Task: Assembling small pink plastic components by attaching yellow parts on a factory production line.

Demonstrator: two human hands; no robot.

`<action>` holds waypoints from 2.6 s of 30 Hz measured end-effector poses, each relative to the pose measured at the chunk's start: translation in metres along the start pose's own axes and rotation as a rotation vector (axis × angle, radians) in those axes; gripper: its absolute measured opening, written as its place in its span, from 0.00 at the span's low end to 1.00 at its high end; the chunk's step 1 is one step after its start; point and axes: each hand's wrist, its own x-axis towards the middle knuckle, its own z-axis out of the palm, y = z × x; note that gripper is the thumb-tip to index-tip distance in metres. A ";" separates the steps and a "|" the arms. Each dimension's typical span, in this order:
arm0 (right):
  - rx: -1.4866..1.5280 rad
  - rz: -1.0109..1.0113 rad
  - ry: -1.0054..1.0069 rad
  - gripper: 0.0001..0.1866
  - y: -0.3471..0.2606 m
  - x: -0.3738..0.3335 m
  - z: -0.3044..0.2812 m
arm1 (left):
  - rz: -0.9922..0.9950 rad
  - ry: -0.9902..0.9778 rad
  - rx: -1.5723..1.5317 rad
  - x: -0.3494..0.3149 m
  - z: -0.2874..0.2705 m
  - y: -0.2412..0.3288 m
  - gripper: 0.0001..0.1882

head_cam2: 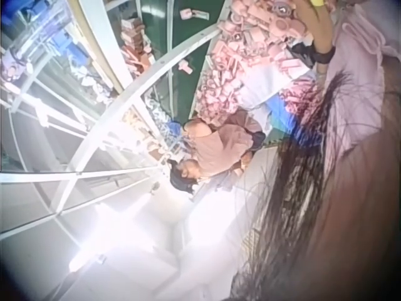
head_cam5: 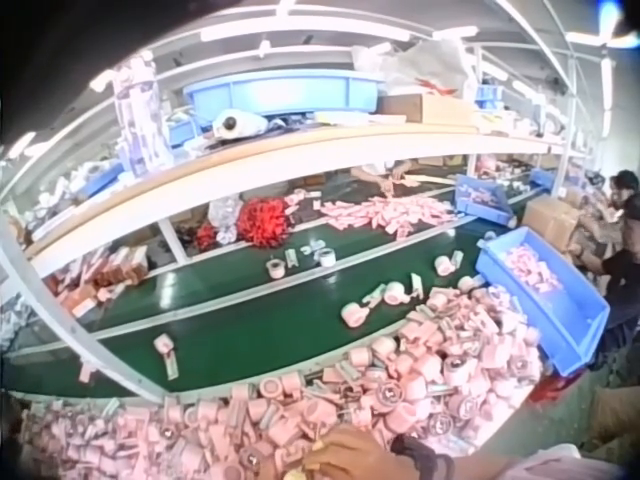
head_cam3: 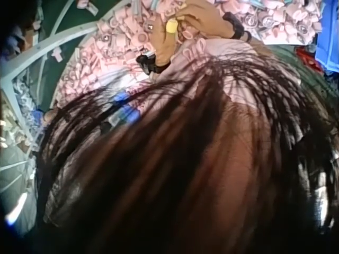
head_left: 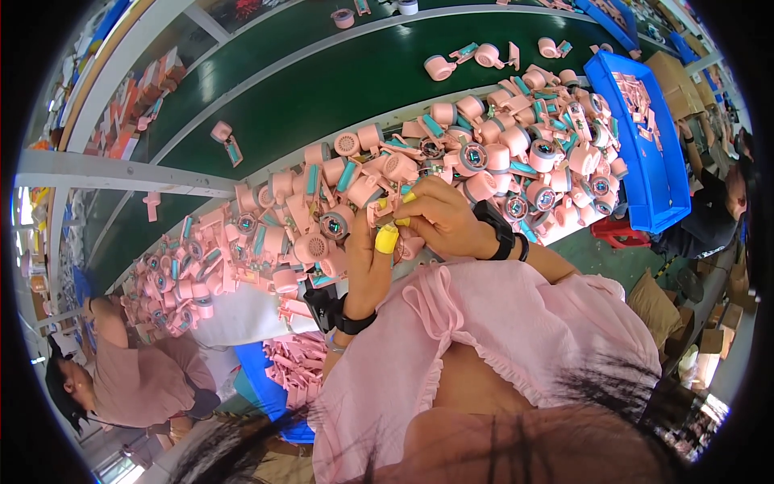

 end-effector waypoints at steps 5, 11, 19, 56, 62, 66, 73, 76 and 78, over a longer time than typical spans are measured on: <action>0.007 0.050 -0.032 0.12 0.000 0.000 -0.001 | 0.000 0.031 0.032 0.001 0.001 -0.001 0.16; -0.032 0.017 -0.024 0.13 -0.001 0.002 -0.003 | -0.019 0.061 0.130 0.001 0.001 -0.002 0.14; 0.006 -0.057 -0.019 0.13 0.003 -0.001 -0.004 | -0.010 0.080 0.159 0.000 0.002 0.000 0.12; -1.069 0.151 -0.652 0.08 0.391 0.091 -0.088 | -0.118 0.430 0.612 0.257 -0.161 -0.151 0.21; -0.414 0.257 -0.371 0.08 0.302 0.111 -0.052 | -0.176 0.019 0.067 0.191 -0.064 -0.096 0.23; 0.393 0.682 -0.244 0.08 0.216 0.112 -0.032 | -0.067 0.002 0.288 0.172 -0.024 -0.088 0.30; 0.577 0.776 -0.188 0.10 0.125 0.084 -0.027 | -0.100 0.134 -0.108 0.133 0.000 -0.067 0.31; 0.644 0.952 -0.148 0.10 0.106 0.073 -0.034 | -0.220 0.048 -0.030 0.115 -0.010 -0.053 0.23; 0.692 0.931 -0.146 0.09 0.100 0.061 -0.034 | -0.360 0.033 -0.364 0.107 -0.010 -0.039 0.20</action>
